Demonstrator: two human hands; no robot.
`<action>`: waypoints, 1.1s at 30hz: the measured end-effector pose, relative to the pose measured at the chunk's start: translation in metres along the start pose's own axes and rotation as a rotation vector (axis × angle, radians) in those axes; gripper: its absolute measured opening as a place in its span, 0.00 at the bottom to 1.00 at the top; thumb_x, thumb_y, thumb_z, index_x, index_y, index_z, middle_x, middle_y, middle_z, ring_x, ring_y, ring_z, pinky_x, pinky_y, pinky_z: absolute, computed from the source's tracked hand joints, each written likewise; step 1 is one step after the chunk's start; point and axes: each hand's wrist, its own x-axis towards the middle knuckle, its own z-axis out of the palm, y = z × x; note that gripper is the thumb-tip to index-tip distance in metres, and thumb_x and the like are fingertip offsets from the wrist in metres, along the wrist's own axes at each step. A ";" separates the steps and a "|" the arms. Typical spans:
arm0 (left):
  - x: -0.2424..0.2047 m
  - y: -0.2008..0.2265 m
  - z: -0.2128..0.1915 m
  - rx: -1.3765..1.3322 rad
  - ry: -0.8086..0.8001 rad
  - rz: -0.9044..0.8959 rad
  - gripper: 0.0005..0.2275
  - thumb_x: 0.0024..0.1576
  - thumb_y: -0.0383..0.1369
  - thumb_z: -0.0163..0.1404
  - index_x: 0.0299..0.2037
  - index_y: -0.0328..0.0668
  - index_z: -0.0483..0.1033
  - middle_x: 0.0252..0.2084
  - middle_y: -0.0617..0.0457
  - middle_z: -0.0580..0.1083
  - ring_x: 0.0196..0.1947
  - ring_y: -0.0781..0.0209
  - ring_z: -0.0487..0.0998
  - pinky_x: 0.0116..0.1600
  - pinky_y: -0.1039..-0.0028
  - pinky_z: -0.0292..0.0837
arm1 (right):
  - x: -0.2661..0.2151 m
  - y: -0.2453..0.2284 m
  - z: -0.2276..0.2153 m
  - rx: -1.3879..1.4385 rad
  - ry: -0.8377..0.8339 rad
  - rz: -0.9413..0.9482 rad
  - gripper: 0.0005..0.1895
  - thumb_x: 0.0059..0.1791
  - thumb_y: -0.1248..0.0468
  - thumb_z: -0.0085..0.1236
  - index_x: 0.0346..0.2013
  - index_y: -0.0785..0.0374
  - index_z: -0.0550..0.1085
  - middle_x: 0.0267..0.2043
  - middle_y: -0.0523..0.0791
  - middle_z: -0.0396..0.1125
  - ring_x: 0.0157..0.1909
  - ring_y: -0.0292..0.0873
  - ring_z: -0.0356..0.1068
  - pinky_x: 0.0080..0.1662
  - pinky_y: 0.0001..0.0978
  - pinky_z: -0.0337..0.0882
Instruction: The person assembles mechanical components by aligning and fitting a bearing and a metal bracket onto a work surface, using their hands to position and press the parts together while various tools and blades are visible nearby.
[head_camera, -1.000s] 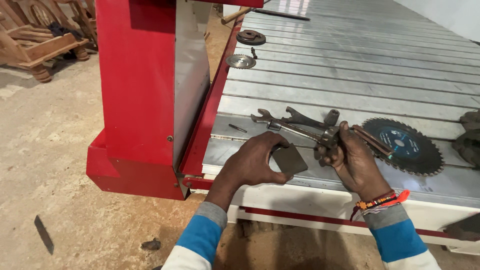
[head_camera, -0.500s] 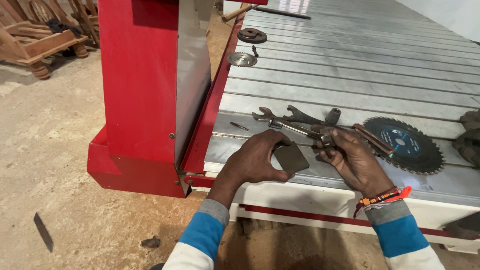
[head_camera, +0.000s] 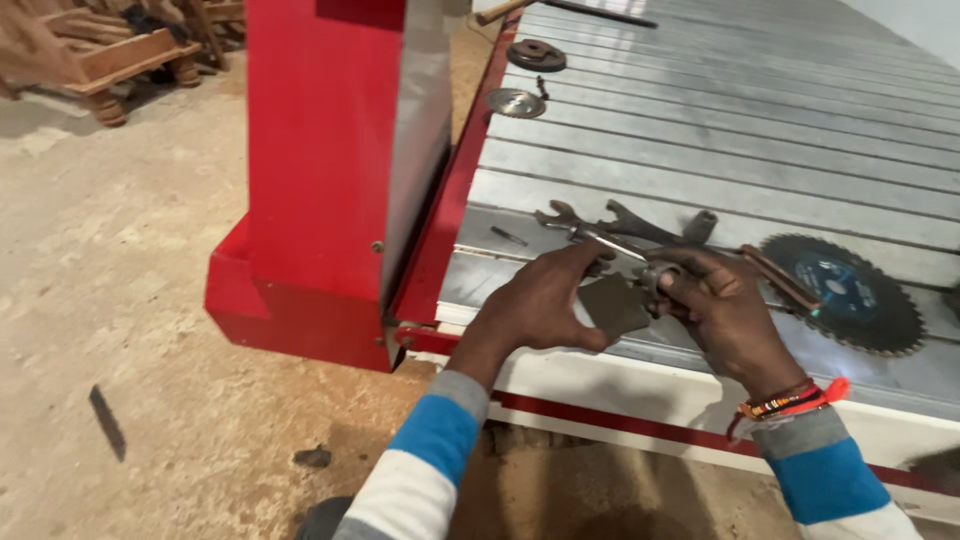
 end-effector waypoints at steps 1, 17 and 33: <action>-0.001 0.000 -0.001 0.004 0.005 -0.008 0.41 0.35 0.41 0.67 0.62 0.37 0.67 0.57 0.40 0.75 0.58 0.43 0.76 0.61 0.60 0.73 | 0.000 -0.001 0.006 -0.210 0.014 -0.025 0.15 0.52 0.66 0.56 0.53 0.68 0.76 0.45 0.46 0.75 0.43 0.37 0.74 0.45 0.29 0.76; 0.001 -0.006 0.003 0.043 -0.019 0.002 0.44 0.36 0.42 0.68 0.66 0.41 0.63 0.62 0.41 0.72 0.62 0.42 0.72 0.64 0.60 0.70 | -0.012 -0.036 0.050 -1.091 -0.095 -0.271 0.17 0.43 0.62 0.66 0.45 0.65 0.79 0.40 0.51 0.76 0.37 0.49 0.78 0.39 0.39 0.75; 0.001 0.001 0.002 -0.011 -0.030 -0.066 0.51 0.34 0.40 0.70 0.71 0.41 0.54 0.59 0.37 0.73 0.59 0.39 0.74 0.61 0.58 0.72 | -0.013 -0.036 0.062 -1.367 -0.046 -0.291 0.15 0.41 0.60 0.64 0.41 0.60 0.81 0.36 0.53 0.73 0.36 0.58 0.74 0.39 0.51 0.71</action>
